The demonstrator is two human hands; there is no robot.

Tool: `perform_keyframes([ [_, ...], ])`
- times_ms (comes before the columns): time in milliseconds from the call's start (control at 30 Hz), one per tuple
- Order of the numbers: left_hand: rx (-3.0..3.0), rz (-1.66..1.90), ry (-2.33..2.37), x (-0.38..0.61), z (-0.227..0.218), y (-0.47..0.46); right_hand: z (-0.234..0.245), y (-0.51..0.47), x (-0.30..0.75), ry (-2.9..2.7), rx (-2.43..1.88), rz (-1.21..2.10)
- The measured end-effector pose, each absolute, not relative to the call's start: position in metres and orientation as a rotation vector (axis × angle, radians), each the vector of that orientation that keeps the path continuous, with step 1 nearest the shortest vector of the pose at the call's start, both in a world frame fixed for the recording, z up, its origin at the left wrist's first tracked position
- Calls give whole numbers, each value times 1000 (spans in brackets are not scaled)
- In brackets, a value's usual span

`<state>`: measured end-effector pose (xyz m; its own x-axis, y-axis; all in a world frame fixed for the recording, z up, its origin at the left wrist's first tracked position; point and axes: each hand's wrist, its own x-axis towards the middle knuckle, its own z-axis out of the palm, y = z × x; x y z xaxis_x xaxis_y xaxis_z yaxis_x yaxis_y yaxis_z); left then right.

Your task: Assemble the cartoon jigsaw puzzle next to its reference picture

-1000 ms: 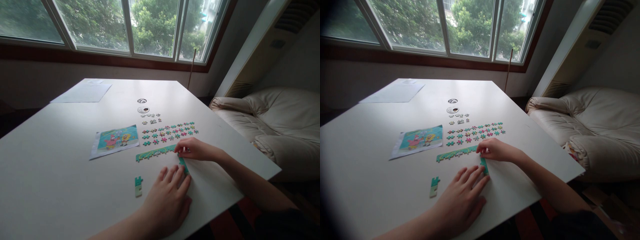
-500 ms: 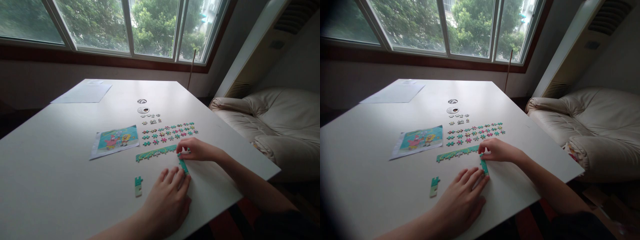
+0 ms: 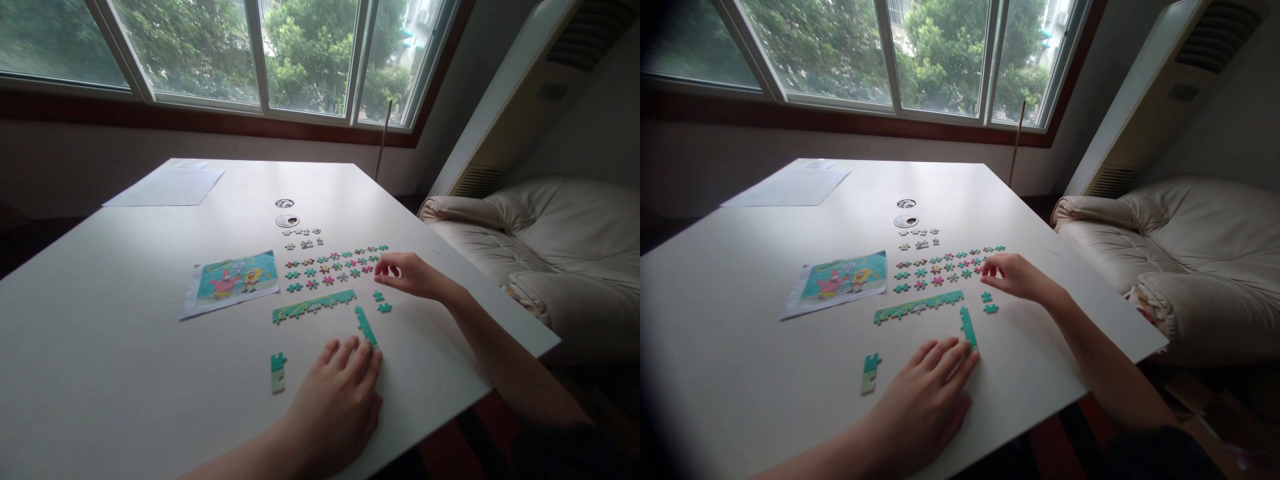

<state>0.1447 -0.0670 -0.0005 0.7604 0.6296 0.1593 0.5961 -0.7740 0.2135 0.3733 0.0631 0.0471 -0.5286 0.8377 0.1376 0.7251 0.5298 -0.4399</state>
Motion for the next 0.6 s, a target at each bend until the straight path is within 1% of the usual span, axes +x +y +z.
perform_keyframes([
  [167, 2818, 344, 990, 146, 0, -67, 46, 76, 394, -2424, -1477, 439],
  [433, 2895, 482, 999, 147, -5, -69, 36, 84, 405, -2505, -1557, 596],
  [600, 2942, 545, 984, 148, -7, -70, 38, 82, 403, -2505, -1580, 631],
])
